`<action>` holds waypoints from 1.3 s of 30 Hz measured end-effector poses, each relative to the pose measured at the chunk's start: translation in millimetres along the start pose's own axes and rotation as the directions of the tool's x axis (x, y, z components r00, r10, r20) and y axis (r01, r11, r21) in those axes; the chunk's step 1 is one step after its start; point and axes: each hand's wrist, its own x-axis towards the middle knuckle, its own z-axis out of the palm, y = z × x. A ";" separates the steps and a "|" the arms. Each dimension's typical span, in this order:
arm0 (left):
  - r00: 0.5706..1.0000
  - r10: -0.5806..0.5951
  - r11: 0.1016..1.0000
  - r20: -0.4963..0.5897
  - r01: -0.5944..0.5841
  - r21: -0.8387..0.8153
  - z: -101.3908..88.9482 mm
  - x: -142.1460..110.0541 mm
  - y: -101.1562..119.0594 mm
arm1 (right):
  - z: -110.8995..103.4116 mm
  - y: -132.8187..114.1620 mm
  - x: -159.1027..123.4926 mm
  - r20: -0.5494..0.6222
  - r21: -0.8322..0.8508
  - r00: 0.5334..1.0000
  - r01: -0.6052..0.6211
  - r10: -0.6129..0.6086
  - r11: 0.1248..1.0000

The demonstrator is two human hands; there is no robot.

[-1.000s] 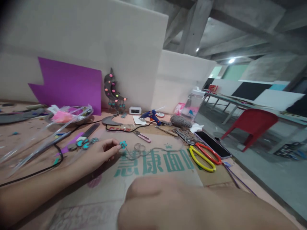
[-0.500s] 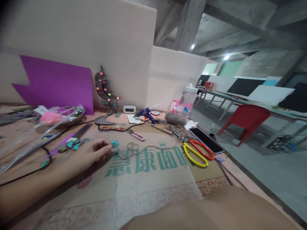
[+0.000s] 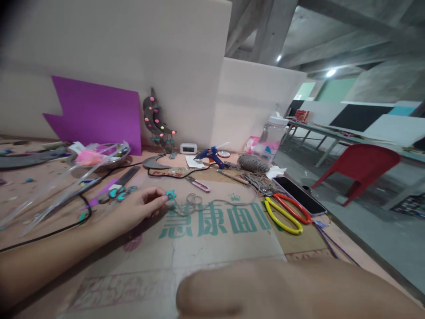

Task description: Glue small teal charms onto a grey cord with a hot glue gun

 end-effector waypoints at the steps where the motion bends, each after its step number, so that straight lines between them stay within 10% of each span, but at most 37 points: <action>1: 1.000 -0.001 1.000 0.013 0.001 -0.015 0.3 0.3 -1.9 | 11.4 -0.7 2.6 0.103 -0.007 0.987 0.121 -0.120 0.993; 5: 0.995 0.102 0.993 0.005 -0.102 -0.052 0.9 -0.2 -5.7 | 61.1 44.5 15.3 0.247 -0.113 0.951 0.218 -0.185 0.969; 12: 0.998 0.063 0.997 0.031 -0.062 -0.037 -1.4 -1.9 -4.7 | 119.6 148.3 4.8 0.237 -0.269 0.910 -0.274 0.339 0.923; 29: 0.995 0.092 0.995 0.045 -0.093 0.029 -2.4 -1.5 -5.6 | 140.6 157.6 -11.8 0.243 -0.298 0.862 -0.370 0.445 0.880; 39: 0.981 0.193 0.980 0.011 -0.193 0.049 -2.4 -2.9 -2.5 | 127.5 104.8 6.3 0.149 0.203 0.846 -0.533 0.512 0.821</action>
